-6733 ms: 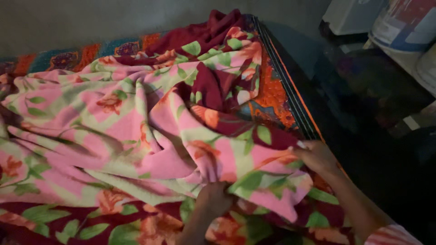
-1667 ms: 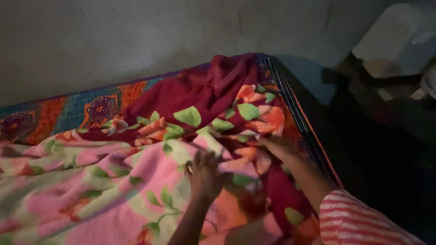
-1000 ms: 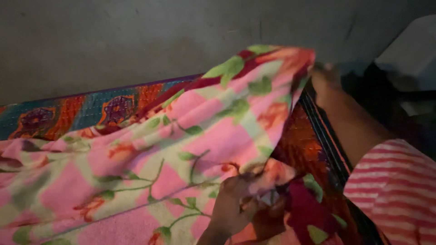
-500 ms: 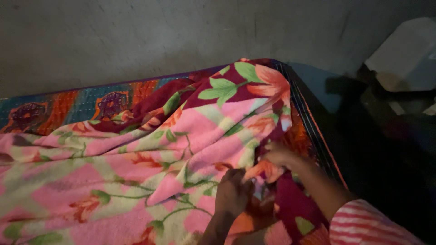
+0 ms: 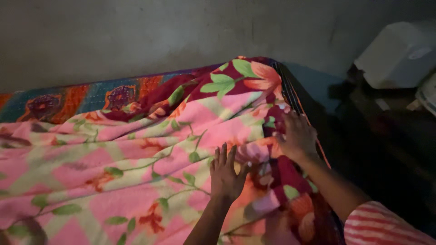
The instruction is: The person sits on a bed and folds a floral-patterned blanket by hand. They repeatedly lift, align, and fold sections of the blanket, smoothing it as they work.
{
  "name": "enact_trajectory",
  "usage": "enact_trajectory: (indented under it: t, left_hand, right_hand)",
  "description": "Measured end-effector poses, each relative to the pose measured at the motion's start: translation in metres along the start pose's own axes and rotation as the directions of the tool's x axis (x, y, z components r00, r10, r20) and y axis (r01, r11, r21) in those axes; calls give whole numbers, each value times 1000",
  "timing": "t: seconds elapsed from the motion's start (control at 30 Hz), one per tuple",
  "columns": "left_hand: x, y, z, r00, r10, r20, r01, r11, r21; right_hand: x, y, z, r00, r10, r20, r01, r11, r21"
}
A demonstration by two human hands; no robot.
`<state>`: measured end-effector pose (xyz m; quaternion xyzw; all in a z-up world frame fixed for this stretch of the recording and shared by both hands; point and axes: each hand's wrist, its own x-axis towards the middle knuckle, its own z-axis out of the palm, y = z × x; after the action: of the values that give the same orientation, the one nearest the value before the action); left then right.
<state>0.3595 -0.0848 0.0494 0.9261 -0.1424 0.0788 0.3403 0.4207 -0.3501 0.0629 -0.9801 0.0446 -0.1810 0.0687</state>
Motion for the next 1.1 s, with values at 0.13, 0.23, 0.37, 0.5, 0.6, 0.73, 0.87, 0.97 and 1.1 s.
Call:
enact_trajectory:
  t: [0.13, 0.23, 0.37, 0.5, 0.6, 0.73, 0.87, 0.97, 1.1]
  left_hand:
    - [-24, 8, -17, 1000, -16, -14, 16, 1000, 21]
    - [-42, 7, -38, 999, 2, -41, 0, 999, 51]
    - [-63, 3, -64, 997, -2, -82, 7, 998, 66]
    - [-84, 0, -89, 997, -34, -75, 38, 998, 46]
    - [-104, -7, -111, 996, -12, -90, 16, 999, 47]
    - [-125, -19, -146, 996, 40, -79, -33, 996, 89]
    - [-137, -35, -200, 994, 105, -41, -97, 981, 170]
    - [-152, -48, -246, 990, 143, -10, -138, 969, 207]
    - [-174, -63, -308, 993, 118, 12, -118, 979, 168]
  right_hand:
    - [-33, -50, -33, 994, -91, 54, 93, 995, -30]
    - [-58, -77, -57, 986, -133, 103, 137, 990, -25]
    - [-87, -104, -85, 975, -205, 90, 208, 978, -22]
    - [-110, -129, -108, 966, -215, 144, 227, 971, -70]
    - [-130, -152, -122, 964, -244, 109, 250, 967, -44]
    - [-156, -187, -140, 967, -255, -6, 254, 964, -78]
    - [-177, -225, -157, 978, -209, -24, 207, 977, -53]
    - [-199, -258, -160, 987, -160, -21, 158, 986, -61]
    - [-215, -302, -169, 970, -186, -154, 183, 983, -30]
